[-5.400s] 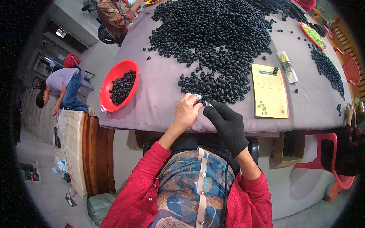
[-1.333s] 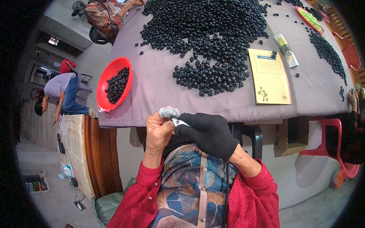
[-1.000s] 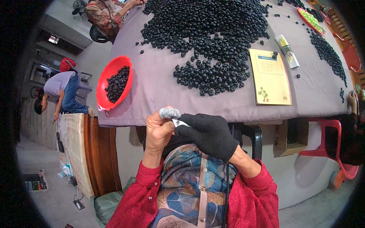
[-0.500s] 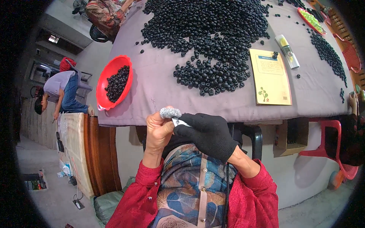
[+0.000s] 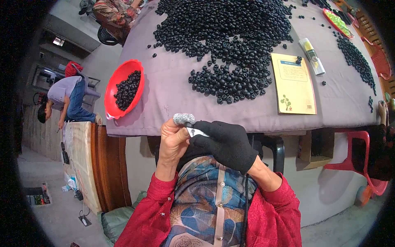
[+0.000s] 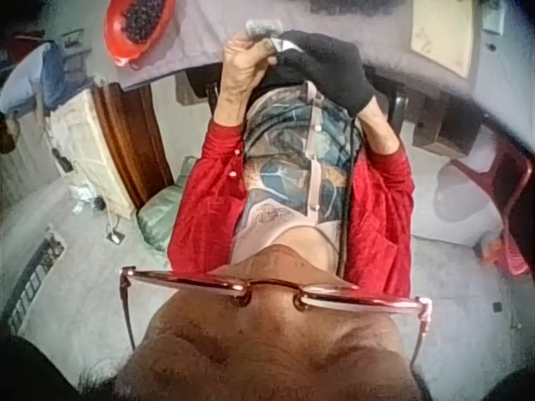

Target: The person sorts small black plastic components by hand, checking them one by one on a paper sheet at a workshop table, then places them into a red basket.

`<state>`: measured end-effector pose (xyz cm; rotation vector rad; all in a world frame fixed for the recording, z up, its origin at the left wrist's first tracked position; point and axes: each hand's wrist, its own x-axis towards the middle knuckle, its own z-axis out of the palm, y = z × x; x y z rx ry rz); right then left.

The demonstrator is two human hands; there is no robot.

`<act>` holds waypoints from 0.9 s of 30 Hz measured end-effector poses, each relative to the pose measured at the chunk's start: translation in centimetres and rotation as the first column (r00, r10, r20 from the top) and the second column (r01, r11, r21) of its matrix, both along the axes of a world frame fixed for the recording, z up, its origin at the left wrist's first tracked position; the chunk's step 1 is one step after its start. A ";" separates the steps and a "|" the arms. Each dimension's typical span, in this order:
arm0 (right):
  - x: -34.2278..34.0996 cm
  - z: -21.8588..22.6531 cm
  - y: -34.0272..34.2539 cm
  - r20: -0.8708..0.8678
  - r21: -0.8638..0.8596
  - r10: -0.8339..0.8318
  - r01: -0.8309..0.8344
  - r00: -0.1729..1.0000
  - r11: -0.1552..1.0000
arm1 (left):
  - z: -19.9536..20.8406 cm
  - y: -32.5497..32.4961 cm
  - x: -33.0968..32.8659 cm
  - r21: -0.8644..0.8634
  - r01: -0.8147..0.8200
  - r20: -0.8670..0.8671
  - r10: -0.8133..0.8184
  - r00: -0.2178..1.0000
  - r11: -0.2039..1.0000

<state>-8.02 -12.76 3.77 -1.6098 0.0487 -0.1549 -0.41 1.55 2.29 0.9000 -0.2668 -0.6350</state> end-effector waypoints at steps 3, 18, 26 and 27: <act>0.1 -0.1 -0.3 0.016 -0.117 0.012 -0.010 1.000 0.993 | -0.2 -0.1 0.0 -0.026 0.008 0.001 -0.008 1.000 1.000; 0.1 -0.1 -0.4 0.079 -0.302 0.014 0.011 0.997 0.953 | -0.3 0.0 0.2 0.006 0.002 0.066 -0.002 0.998 1.000; 0.2 -0.3 -0.3 0.072 -0.277 0.015 0.006 0.997 0.961 | -0.4 0.2 0.3 0.061 -0.005 0.053 0.001 0.999 0.998; 0.2 -0.3 -0.3 0.072 -0.277 0.015 0.006 0.997 0.961 | -0.4 0.2 0.3 0.077 -0.002 0.056 -0.002 0.998 0.997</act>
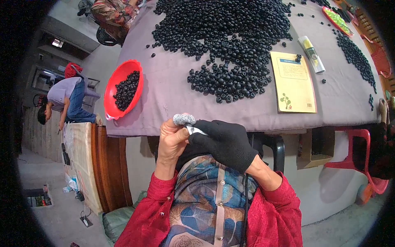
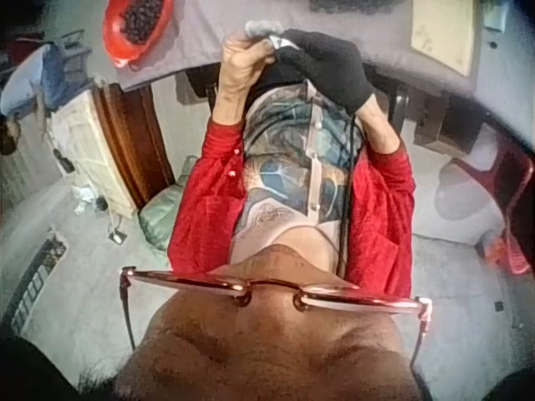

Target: The person sorts small black plastic components by hand, checking them one by one on a paper sheet at a workshop table, then places them into a red basket.

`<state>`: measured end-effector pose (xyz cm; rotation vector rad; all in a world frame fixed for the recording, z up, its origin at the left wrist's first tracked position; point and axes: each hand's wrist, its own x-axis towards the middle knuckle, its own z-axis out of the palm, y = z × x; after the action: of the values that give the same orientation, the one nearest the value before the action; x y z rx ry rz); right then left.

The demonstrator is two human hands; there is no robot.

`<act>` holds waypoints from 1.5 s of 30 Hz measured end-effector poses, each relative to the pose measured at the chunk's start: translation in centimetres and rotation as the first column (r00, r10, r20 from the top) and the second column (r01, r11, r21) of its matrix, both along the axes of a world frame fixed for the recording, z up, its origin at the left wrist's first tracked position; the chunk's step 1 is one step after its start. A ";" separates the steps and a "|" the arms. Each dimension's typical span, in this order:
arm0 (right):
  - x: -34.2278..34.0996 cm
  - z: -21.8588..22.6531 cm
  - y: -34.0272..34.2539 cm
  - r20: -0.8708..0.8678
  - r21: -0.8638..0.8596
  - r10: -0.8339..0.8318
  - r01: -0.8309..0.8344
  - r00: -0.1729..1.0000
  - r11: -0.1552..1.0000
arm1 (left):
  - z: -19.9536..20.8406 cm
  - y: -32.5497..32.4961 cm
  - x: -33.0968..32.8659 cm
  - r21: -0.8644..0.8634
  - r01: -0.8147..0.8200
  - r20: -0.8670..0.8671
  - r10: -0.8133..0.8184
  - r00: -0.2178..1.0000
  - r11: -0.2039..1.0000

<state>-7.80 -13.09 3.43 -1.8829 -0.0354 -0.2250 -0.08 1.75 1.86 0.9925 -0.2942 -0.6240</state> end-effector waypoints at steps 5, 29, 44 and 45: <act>0.0 -0.1 0.2 -0.040 0.033 -0.030 0.032 0.999 0.999 | -0.1 0.1 0.1 0.027 0.008 0.027 -0.009 1.000 1.000; 0.8 -1.3 -0.8 -0.276 0.515 0.180 -0.013 0.944 0.857 | -1.2 -1.4 -1.4 0.146 0.066 0.027 -0.071 0.997 0.987; 1.9 -0.7 -0.7 -0.470 0.566 -0.007 0.308 0.883 0.765 | -1.9 -0.3 0.4 -0.081 -0.077 -0.267 0.053 0.962 0.994; 1.8 -1.2 -1.3 -0.498 0.507 -0.075 0.360 0.864 0.783 | -2.0 -0.4 0.8 -0.079 -0.102 -0.289 0.076 0.954 0.992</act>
<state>-5.97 -14.38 2.25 -1.2633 0.5350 0.0546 0.76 1.36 -0.14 0.8089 -0.0217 -0.6563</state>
